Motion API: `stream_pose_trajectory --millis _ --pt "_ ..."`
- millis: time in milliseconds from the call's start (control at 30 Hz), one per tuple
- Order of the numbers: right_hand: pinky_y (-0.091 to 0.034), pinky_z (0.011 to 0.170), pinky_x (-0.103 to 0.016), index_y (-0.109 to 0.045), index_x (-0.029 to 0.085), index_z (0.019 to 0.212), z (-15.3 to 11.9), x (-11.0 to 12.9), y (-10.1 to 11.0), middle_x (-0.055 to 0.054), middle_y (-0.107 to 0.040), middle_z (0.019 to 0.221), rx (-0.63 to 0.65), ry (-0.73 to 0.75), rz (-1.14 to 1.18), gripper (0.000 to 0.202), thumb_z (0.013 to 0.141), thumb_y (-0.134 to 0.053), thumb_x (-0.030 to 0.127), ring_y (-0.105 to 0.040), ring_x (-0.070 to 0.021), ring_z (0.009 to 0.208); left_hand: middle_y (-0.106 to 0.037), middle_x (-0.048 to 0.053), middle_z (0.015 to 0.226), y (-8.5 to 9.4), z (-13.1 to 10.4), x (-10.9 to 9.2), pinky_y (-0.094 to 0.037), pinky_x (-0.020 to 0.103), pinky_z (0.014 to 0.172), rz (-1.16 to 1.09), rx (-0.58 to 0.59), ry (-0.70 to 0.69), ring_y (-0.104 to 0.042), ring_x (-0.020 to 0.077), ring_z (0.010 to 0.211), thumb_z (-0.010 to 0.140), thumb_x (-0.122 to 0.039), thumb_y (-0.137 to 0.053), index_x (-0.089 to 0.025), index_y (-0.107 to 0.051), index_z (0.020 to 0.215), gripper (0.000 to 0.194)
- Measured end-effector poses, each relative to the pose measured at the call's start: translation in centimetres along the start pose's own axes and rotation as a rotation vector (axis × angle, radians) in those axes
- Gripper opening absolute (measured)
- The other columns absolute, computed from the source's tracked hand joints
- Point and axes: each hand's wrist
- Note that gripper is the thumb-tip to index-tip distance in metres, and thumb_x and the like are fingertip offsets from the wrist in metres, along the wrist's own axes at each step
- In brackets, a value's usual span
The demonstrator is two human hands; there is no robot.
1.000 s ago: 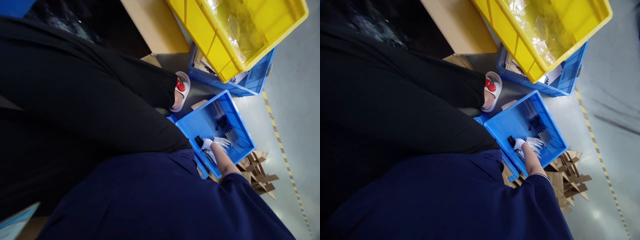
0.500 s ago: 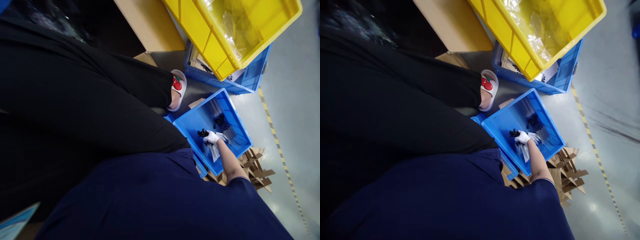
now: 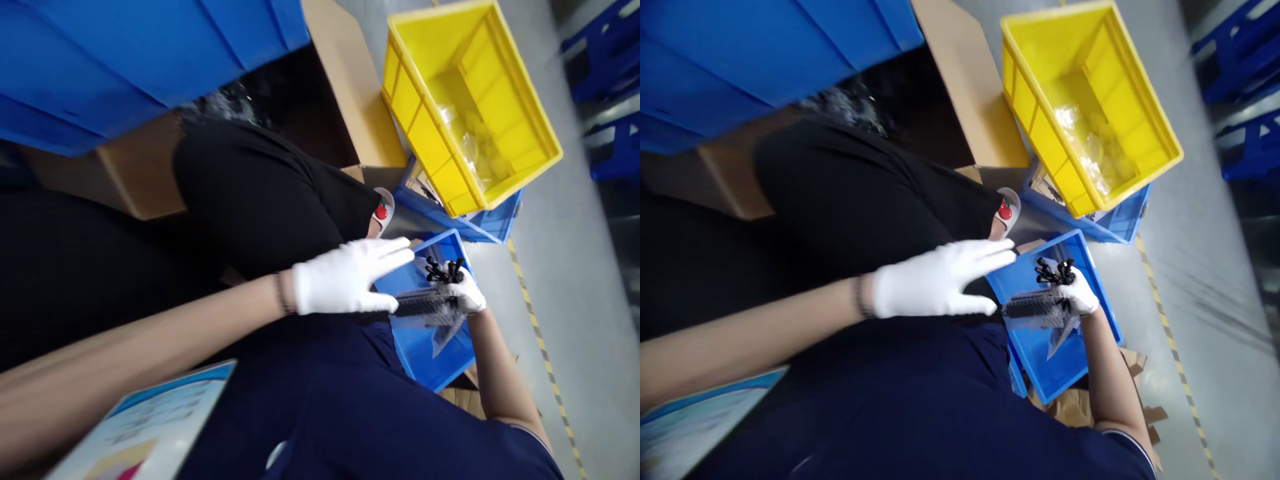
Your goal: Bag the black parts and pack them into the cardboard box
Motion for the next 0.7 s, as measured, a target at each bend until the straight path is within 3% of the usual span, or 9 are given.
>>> stream_pose_trajectory --millis 67,133,200,300,400,500,600,700 --pt "-0.052 0.074 -0.032 -0.054 0.021 0.077 -1.0 5.4 -1.5 -0.002 -0.069 0.092 -0.003 0.145 -0.051 0.031 0.058 -0.079 0.019 -0.065 -0.0231 0.087 -0.017 0.021 0.165 -2.0 2.6 -0.5 -0.019 0.046 0.126 -0.108 0.109 0.002 -0.019 0.0356 0.153 0.066 -0.064 -0.079 -0.009 -0.023 0.159 0.122" --pt "-0.053 0.071 -0.032 -0.057 0.022 0.077 -2.2 10.6 -3.5 -0.001 -0.067 0.086 -0.058 0.27 -0.144 0.03 0.059 -0.082 0.019 -0.064 -0.0221 0.081 -0.017 0.022 0.165 -2.5 4.3 -1.2 -0.017 0.055 0.125 -0.243 0.007 -0.046 -0.017 0.0412 0.152 0.047 -0.067 -0.087 -0.015 -0.02 0.16 0.141" --pt "-0.054 0.067 -0.033 -0.064 0.023 0.084 -3.2 15.4 -6.0 -0.001 -0.066 0.083 -0.122 0.352 -0.23 0.029 0.062 -0.083 0.021 -0.063 -0.0215 0.074 -0.024 0.019 0.162 -1.3 4.8 -1.9 -0.021 0.056 0.124 -0.361 -0.146 -0.177 -0.022 0.0433 0.15 0.037 -0.069 -0.09 -0.022 -0.023 0.159 0.147" --pt "-0.057 0.064 -0.037 -0.071 0.026 0.09 -3.4 22.0 -10.4 -0.004 -0.068 0.086 -0.132 0.465 -0.305 0.03 0.064 -0.086 0.028 -0.066 -0.0254 0.075 -0.029 0.017 0.158 2.7 3.6 -2.4 -0.02 0.056 0.125 -0.431 -0.438 -0.333 -0.024 0.0455 0.148 0.026 -0.067 -0.093 -0.026 -0.025 0.157 0.153" --pt "-0.056 0.058 -0.036 -0.072 0.029 0.082 -2.0 28.8 -16.4 -0.005 -0.069 0.08 -0.028 0.624 -0.304 0.029 0.058 -0.088 0.026 -0.066 -0.0248 0.07 -0.031 0.014 0.157 8.3 0.8 -1.6 -0.025 0.053 0.124 -0.479 -0.647 -0.477 -0.027 0.0423 0.148 0.035 -0.06 -0.095 -0.028 -0.022 0.157 0.146" --pt "-0.049 0.049 -0.031 -0.069 0.023 0.069 0.6 35.7 -23.7 -0.002 -0.064 0.066 0.103 0.792 -0.281 0.019 0.057 -0.084 0.021 -0.058 -0.0165 0.055 -0.03 0.015 0.159 15.7 -3.7 0.0 -0.031 0.052 0.122 -0.501 -0.755 -0.568 -0.031 0.0385 0.148 0.054 -0.047 -0.093 -0.027 -0.018 0.158 0.13" --pt "-0.035 0.042 -0.022 -0.059 0.017 0.059 5.4 41.6 -31.4 0.002 -0.053 0.056 0.18 0.986 -0.185 0.015 0.064 -0.073 0.014 -0.045 -0.0072 0.046 -0.032 0.015 0.16 24.7 -9.1 2.1 -0.032 0.054 0.12 -0.428 -0.66 -0.467 -0.032 0.0376 0.147 0.062 -0.04 -0.089 -0.026 -0.012 0.16 0.125" --pt "-0.03 0.042 -0.018 -0.043 0.02 0.054 12.5 45.5 -38.3 0.006 -0.039 0.053 0.283 1.056 0.097 0.023 0.07 -0.059 0.012 -0.033 -0.004 0.045 -0.038 0.009 0.159 34.1 -13.9 4.9 -0.033 0.046 0.12 -0.248 -0.577 -0.244 -0.036 0.0301 0.146 0.069 -0.039 -0.083 -0.025 -0.025 0.157 0.106"
Point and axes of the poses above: each hand's wrist, its own z-axis towards the middle knuckle, its own y-axis out of the back of the hand, x = y × z
